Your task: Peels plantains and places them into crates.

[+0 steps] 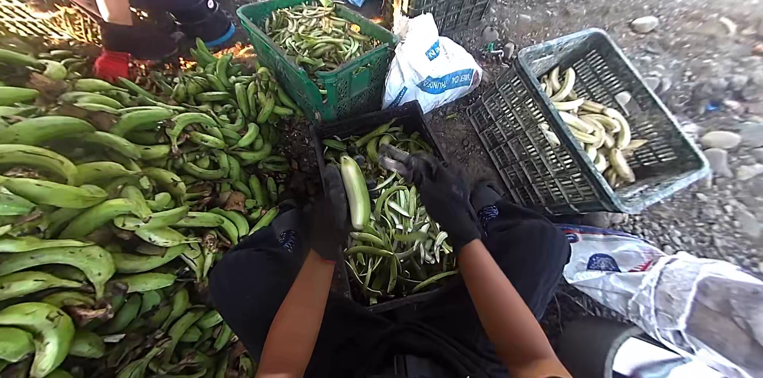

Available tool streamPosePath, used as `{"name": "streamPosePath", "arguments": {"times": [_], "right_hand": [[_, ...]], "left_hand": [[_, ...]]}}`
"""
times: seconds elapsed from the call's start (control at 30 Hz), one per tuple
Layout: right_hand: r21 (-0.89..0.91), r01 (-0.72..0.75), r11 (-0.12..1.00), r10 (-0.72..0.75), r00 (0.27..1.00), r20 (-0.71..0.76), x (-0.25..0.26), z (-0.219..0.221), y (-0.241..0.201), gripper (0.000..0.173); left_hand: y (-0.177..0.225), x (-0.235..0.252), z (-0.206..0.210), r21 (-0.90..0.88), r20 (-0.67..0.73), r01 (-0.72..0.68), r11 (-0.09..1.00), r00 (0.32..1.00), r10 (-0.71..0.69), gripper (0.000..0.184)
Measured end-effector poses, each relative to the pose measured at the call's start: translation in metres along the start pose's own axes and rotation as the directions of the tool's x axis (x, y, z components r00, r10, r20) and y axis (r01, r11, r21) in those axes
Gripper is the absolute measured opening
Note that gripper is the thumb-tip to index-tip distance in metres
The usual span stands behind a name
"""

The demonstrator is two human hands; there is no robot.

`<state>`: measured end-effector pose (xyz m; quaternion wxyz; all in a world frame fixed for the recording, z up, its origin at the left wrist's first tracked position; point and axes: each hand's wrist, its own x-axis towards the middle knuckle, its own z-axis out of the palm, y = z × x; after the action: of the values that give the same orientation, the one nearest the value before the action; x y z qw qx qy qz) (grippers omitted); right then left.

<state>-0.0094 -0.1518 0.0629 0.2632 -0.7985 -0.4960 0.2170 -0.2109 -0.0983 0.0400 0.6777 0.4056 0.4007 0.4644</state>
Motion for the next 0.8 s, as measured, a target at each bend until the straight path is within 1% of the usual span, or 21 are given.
{"name": "streamPosePath", "arguments": {"times": [0.07, 0.13, 0.17, 0.2, 0.23, 0.27, 0.33, 0.37, 0.4, 0.43, 0.47, 0.5, 0.53, 0.6, 0.67, 0.7, 0.73, 0.77, 0.8], "right_hand": [[-0.038, 0.048, 0.998, -0.046, 0.998, 0.036, -0.024, 0.015, -0.008, 0.045], [-0.016, 0.175, 0.984, -0.175, 0.984, -0.024, -0.053, 0.036, -0.006, 0.047], [0.007, 0.234, 0.972, -0.233, 0.97, -0.074, -0.063, 0.045, -0.004, 0.051], [0.019, 0.261, 0.965, -0.258, 0.961, -0.104, -0.066, 0.049, -0.004, 0.051], [0.021, 0.258, 0.966, -0.255, 0.961, -0.109, -0.063, 0.048, -0.006, 0.05], [0.002, 0.242, 0.97, -0.24, 0.964, -0.112, -0.053, 0.046, -0.008, 0.048], [-0.027, 0.16, 0.987, -0.162, 0.983, -0.092, -0.027, 0.036, -0.013, 0.048], [-0.04, 0.122, 0.992, -0.125, 0.988, -0.088, -0.013, 0.033, -0.014, 0.049], [-0.049, 0.076, 0.996, -0.079, 0.994, -0.073, -0.002, 0.029, -0.014, 0.051], [-0.036, 0.036, 0.999, -0.038, 0.998, -0.057, 0.006, 0.026, -0.015, 0.052], [-0.015, 0.018, 1.0, -0.019, 0.999, -0.048, 0.01, 0.024, -0.015, 0.053], [0.0, 0.017, 1.0, -0.017, 0.999, -0.043, 0.009, 0.023, -0.016, 0.053], [0.017, 0.024, 1.0, -0.023, 0.999, -0.029, 0.002, 0.024, -0.019, 0.052], [0.04, 0.08, 0.996, -0.078, 0.996, -0.047, -0.022, 0.036, -0.018, 0.051], [0.048, 0.208, 0.977, -0.197, 0.965, -0.173, -0.049, 0.055, -0.013, 0.051], [0.047, 0.266, 0.963, -0.248, 0.941, -0.231, -0.058, 0.063, -0.011, 0.053], [0.032, 0.305, 0.952, -0.285, 0.917, -0.28, -0.062, 0.069, -0.01, 0.053], [0.035, 0.305, 0.952, -0.285, 0.918, -0.275, -0.063, 0.07, -0.012, 0.052], [0.059, 0.281, 0.958, -0.26, 0.937, -0.233, -0.06, 0.067, -0.016, 0.05]], "left_hand": [[-0.003, 0.006, -0.004, 0.01, -0.122, -0.086, 0.996, 0.989, 0.087, 0.061], [-0.006, 0.008, -0.006, -0.019, -0.267, -0.172, 0.985, 0.95, 0.161, 0.059], [-0.006, 0.006, -0.008, 0.011, -0.3, -0.207, 0.978, 0.933, 0.2, 0.058], [-0.003, 0.004, -0.008, 0.047, -0.289, -0.218, 0.975, 0.931, 0.222, 0.057], [0.0, 0.002, -0.008, 0.082, -0.218, -0.196, 0.977, 0.953, 0.21, 0.056], [0.0, 0.001, -0.007, 0.11, -0.118, -0.143, 0.984, 0.981, 0.156, 0.054], [0.005, -0.002, 0.002, 0.238, 0.022, -0.026, 0.971, 1.0, 0.022, 0.05], [0.007, -0.006, 0.008, 0.337, 0.036, 0.014, 0.941, 0.999, -0.028, 0.049], [0.011, -0.011, 0.013, 0.418, 0.036, 0.06, 0.907, 0.996, -0.082, 0.051], [0.013, -0.015, 0.017, 0.433, 0.03, 0.096, 0.896, 0.992, -0.12, 0.052], [0.015, -0.017, 0.023, 0.383, 0.003, 0.119, 0.916, 0.992, -0.13, 0.052], [0.015, -0.017, 0.024, 0.285, -0.034, 0.105, 0.953, 0.994, -0.1, 0.053], [0.012, -0.014, 0.021, 0.194, -0.098, 0.052, 0.98, 0.995, -0.033, 0.054], [0.002, -0.005, 0.006, 0.028, -0.235, -0.125, 0.992, 0.963, 0.128, 0.056], [-0.006, 0.006, -0.002, -0.129, -0.388, -0.283, 0.95, 0.897, 0.214, 0.061], [-0.011, 0.006, -0.008, -0.144, -0.433, -0.336, 0.931, 0.867, 0.246, 0.06], [-0.014, 0.004, -0.013, -0.125, -0.447, -0.37, 0.921, 0.849, 0.281, 0.058], [-0.017, 0.006, -0.016, -0.172, -0.437, -0.377, 0.91, 0.857, 0.273, 0.06], [-0.018, 0.005, -0.016, -0.2, -0.387, -0.359, 0.911, 0.884, 0.263, 0.063]]}}
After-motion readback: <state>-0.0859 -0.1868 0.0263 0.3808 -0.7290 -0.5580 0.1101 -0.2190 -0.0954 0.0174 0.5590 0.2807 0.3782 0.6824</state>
